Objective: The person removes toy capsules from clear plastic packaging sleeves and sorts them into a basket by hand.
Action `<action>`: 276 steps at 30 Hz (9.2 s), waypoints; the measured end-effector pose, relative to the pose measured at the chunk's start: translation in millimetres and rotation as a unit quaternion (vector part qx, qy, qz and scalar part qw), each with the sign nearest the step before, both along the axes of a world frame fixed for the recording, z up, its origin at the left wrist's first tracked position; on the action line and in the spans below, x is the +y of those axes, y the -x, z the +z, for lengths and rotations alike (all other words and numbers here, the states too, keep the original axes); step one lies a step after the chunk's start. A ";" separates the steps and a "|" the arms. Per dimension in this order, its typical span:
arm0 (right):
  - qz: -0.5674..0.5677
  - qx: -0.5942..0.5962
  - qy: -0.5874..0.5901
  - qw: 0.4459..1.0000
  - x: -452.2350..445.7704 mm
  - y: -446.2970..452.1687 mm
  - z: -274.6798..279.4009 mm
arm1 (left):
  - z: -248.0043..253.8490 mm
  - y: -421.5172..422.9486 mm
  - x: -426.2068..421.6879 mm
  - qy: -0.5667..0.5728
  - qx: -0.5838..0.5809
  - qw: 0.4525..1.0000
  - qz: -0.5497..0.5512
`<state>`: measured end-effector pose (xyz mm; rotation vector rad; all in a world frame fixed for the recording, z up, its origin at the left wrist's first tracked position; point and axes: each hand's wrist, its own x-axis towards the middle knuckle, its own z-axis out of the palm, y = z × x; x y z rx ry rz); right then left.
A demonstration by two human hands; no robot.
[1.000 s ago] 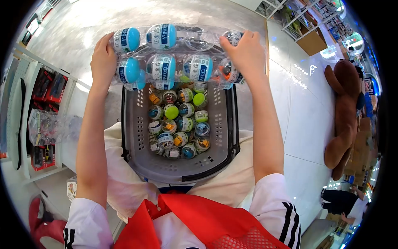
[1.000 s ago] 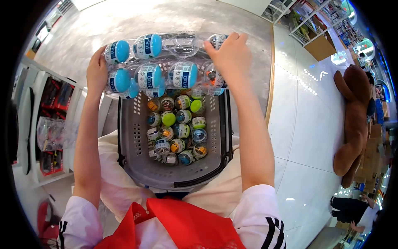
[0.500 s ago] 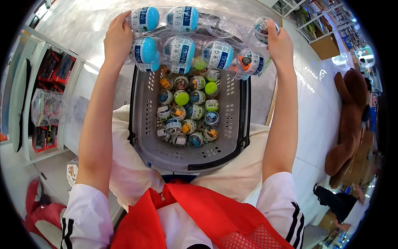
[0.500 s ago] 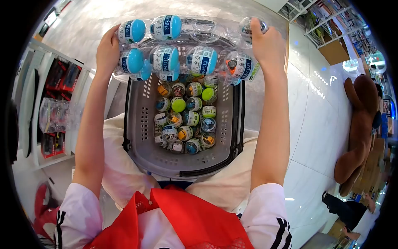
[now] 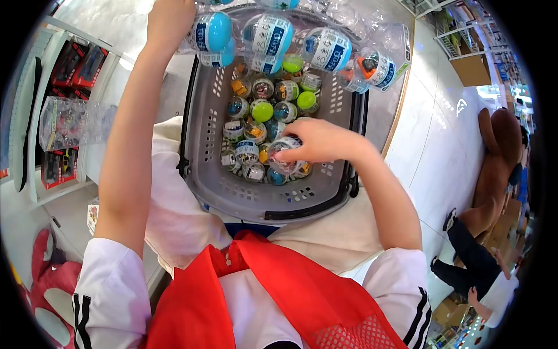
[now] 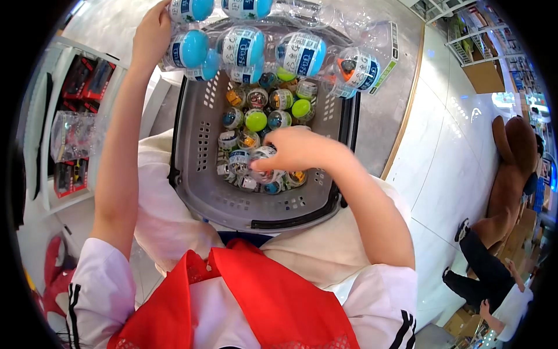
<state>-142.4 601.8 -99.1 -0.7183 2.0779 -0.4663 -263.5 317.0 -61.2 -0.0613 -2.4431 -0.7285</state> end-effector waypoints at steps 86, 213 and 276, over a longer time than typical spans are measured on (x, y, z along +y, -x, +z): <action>-0.459 0.460 0.091 0.755 102.2 64.5 80.8 | 41.3 -18.6 70.6 0.214 0.018 0.909 -0.357; 0.005 0.061 -0.080 0.995 39.0 42.6 -155.3 | -26.2 -36.4 129.5 0.267 0.137 0.904 -0.303; -0.172 0.294 0.247 0.907 -4.2 11.5 -8.6 | -18.6 -43.7 95.9 0.328 0.064 0.925 -0.183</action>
